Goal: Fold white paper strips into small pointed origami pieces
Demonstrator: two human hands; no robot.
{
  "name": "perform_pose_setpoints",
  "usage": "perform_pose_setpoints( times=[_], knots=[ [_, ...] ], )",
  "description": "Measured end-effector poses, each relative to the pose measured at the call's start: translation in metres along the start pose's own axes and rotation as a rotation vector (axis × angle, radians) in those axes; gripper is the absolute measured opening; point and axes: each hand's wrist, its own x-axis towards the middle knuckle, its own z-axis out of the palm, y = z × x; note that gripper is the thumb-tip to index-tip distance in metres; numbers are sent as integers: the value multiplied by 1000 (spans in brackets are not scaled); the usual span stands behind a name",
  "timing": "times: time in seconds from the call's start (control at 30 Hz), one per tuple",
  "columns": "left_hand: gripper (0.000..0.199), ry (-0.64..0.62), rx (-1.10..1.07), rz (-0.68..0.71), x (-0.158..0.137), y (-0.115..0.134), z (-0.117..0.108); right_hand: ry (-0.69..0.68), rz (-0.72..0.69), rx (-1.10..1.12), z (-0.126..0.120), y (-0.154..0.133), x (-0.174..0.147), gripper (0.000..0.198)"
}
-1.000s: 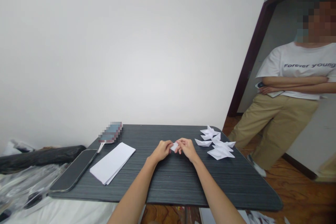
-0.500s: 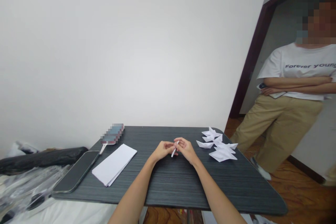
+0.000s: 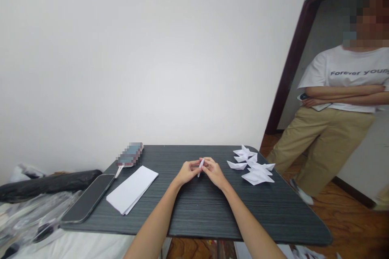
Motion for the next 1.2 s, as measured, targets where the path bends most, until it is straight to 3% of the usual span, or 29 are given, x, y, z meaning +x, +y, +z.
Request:
perform_pose_setpoints(
  times=[0.1,0.3,0.4,0.47,0.57,0.73,0.87,1.03,1.2],
  knots=[
    [42,15,81,23,0,-4,-1,27,-31,-118,2,2,-1,29],
    [33,176,191,74,3,-12,-2,135,-87,-277,6,3,-4,31],
    [37,264,59,36,6,-13,-1,193,-124,-270,6,3,-3,25],
    [39,284,-66,-60,6,-10,0,231,-150,-270,5,3,-2,23],
    [37,184,-261,-222,5,-5,1,262,-181,-299,3,2,-2,21],
    [37,139,-444,-288,2,-1,-1,233,-224,-389,2,-4,-5,20],
    [39,132,-290,-236,1,-2,-2,204,-219,-362,3,-5,-5,19],
    [39,72,-82,-113,1,-3,1,224,-20,-172,4,3,-1,27],
    [37,80,316,-10,-5,2,7,191,37,-136,2,5,0,24]
  ],
)
